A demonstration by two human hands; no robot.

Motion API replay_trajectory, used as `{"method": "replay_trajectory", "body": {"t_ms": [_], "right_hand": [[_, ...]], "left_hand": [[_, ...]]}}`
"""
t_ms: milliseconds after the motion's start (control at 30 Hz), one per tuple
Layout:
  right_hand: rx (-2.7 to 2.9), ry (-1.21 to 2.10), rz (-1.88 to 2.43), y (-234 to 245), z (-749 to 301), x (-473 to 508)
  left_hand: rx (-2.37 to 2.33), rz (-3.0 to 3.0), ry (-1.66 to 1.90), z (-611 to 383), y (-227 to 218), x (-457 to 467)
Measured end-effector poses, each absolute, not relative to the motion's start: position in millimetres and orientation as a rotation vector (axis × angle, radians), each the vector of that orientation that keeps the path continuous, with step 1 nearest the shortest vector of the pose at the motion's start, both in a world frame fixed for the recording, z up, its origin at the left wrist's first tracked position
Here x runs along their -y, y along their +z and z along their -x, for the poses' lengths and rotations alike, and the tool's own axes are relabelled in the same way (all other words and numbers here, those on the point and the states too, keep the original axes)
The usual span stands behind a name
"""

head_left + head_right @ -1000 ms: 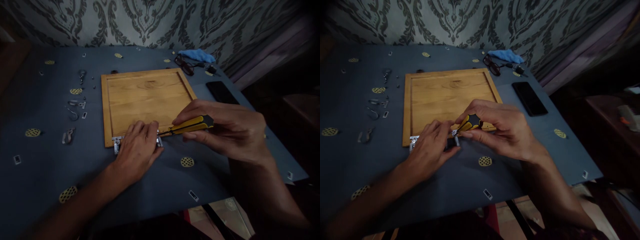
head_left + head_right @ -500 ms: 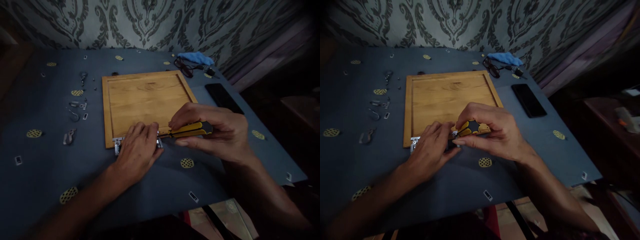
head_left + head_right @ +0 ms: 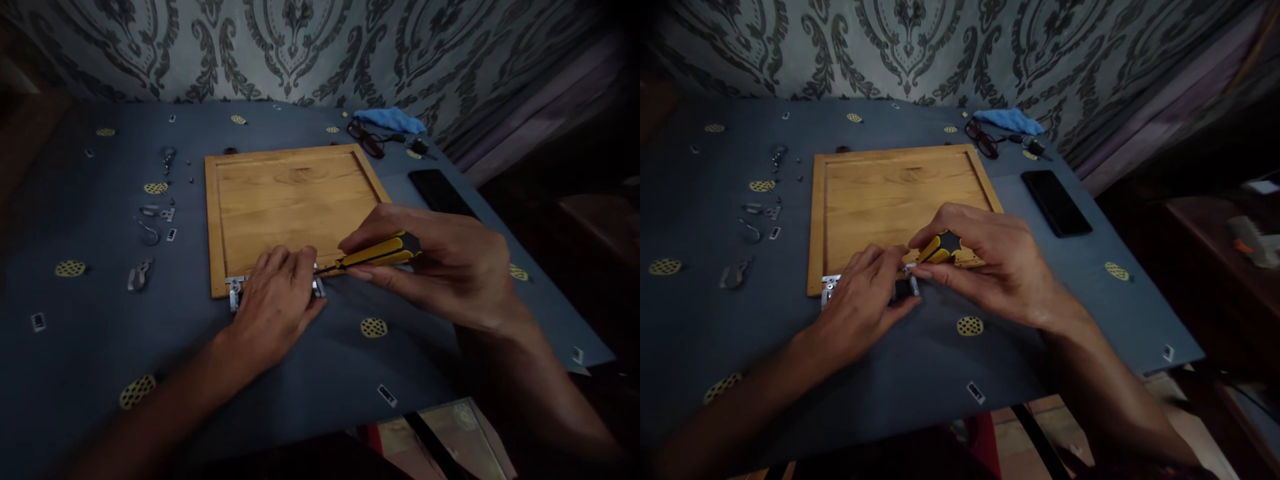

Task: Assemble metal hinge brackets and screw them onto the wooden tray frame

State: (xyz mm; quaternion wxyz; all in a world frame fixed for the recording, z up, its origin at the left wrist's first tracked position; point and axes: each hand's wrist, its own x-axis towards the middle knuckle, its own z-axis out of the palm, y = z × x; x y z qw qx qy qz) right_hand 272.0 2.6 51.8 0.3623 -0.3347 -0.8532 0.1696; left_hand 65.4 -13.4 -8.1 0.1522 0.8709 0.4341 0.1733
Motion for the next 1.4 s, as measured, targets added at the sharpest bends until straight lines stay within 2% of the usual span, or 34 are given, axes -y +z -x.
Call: {"method": "replay_trajectory", "body": {"t_ms": [400, 700, 1400], "right_hand": [[2.238, 0.603, 0.830, 55.9, -275.1, -3.0], [1.757, 0.388, 0.888, 49.0, -272.9, 4.2], [1.892, 0.527, 0.923, 37.2, -269.6, 1.3]], "left_hand": [[-1.251, -2.463, 0.495, -66.1, -8.0, 13.5], [-1.254, -2.500, 0.545, -64.1, -10.7, 14.2], [-1.247, -2.507, 0.551, -63.7, -10.7, 14.1]]}}
